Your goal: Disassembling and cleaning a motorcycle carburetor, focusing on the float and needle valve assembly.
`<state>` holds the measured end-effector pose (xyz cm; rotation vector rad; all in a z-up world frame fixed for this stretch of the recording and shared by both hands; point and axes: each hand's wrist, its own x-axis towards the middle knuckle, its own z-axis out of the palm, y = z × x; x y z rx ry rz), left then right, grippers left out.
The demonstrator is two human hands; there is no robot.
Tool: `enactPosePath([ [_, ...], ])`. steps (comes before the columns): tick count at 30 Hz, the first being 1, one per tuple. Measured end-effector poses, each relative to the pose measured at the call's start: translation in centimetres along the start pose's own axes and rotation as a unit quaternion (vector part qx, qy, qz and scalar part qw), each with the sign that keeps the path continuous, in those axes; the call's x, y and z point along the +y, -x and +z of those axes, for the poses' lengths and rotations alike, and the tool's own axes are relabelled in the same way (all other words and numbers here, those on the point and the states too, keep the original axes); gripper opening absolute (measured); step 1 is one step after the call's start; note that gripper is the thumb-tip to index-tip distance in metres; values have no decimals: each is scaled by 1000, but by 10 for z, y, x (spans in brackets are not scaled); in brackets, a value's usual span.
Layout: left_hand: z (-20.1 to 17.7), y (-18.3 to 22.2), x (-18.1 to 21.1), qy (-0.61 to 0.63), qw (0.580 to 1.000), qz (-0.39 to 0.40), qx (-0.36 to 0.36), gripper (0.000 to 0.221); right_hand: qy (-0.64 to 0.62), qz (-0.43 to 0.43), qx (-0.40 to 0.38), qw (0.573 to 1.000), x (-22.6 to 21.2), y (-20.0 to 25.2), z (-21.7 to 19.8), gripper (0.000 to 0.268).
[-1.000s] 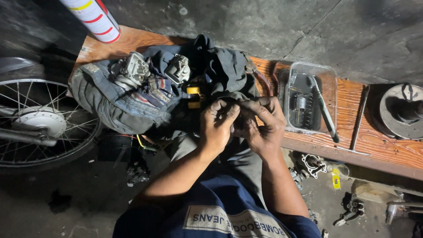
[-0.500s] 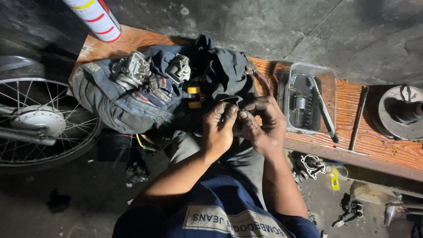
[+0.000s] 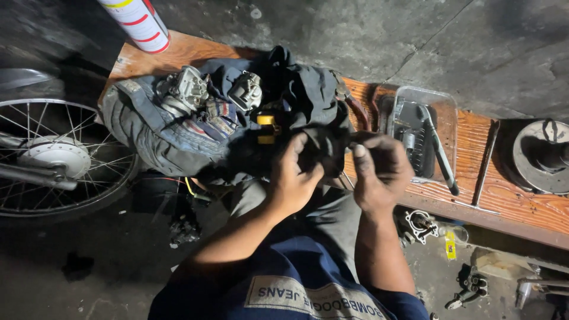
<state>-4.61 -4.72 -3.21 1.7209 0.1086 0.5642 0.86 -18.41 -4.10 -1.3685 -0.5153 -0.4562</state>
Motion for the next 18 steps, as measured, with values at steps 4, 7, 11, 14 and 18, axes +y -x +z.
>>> enactPosePath([
  [4,-47,-2,-8,-39,999,-14,-30,60,-44,-5,23,999,0,1,-8,16],
  [7,-78,-21,-24,-112,990,86,29,38,-25,-40,27,999,4,5,-9,17],
  [11,-108,-42,-16,-356,894,271,-4,59,-14,-36,23,999,-20,9,16,13],
  [14,-112,-45,-18,-426,859,281,-44,66,4,-13,8,1000,-24,15,26,11],
  [18,-114,-49,-34,-435,855,273,-72,66,18,38,-11,999,-24,24,31,12],
])
